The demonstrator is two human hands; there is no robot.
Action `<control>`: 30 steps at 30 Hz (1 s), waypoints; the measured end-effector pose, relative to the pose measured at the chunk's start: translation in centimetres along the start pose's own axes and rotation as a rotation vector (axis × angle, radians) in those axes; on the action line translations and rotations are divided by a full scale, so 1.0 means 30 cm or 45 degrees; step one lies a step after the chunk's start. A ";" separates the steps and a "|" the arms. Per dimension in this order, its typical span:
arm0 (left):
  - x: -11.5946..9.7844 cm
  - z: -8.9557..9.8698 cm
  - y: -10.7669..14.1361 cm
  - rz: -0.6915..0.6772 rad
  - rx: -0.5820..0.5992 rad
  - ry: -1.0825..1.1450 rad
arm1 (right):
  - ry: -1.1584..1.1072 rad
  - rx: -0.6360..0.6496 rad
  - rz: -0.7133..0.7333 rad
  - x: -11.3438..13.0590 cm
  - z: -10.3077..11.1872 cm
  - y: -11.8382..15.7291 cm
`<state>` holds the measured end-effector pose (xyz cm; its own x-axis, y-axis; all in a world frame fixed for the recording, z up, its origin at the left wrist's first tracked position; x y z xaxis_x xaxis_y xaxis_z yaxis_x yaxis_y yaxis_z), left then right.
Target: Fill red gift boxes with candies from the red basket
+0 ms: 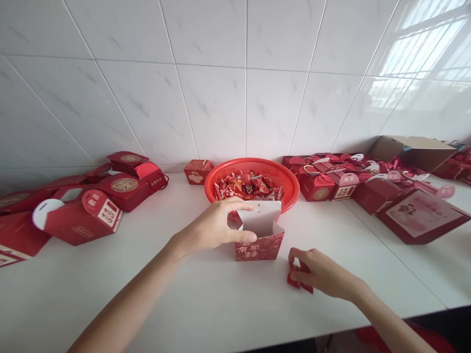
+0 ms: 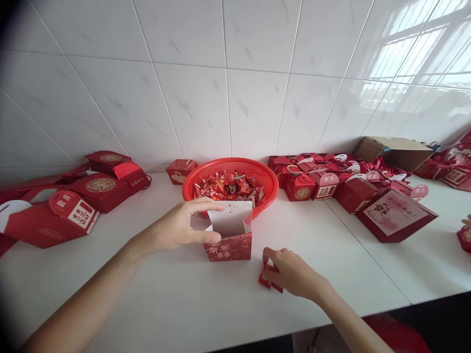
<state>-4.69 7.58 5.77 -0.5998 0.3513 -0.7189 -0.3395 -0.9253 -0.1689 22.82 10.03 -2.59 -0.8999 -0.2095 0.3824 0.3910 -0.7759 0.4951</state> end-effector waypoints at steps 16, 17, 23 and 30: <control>-0.016 -0.011 0.025 -0.032 -0.015 0.093 | -0.624 -0.503 0.577 0.214 0.306 0.056; -0.017 -0.011 0.025 -0.030 -0.011 0.102 | -0.582 -0.480 0.572 0.235 0.301 0.041; -0.018 -0.015 0.023 -0.107 0.026 0.177 | -0.520 -0.478 0.647 0.291 0.285 -0.003; -0.010 -0.014 0.016 -0.055 -0.006 0.115 | -0.456 -0.670 0.791 0.305 0.298 -0.023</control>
<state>-4.37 6.97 5.61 -0.5170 0.3765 -0.7687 -0.3600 -0.9104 -0.2037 16.03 13.97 7.54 -0.4064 -0.5535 0.7270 0.5698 -0.7755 -0.2719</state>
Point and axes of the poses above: each hand's wrist, its own y-axis away from the middle knuckle, its own z-axis out of the back of the hand, x = y × z, the point moved 1 cm from there along -y, towards the middle knuckle, and after that the axes turned 13 degrees about -z, right-handed, at the moved point
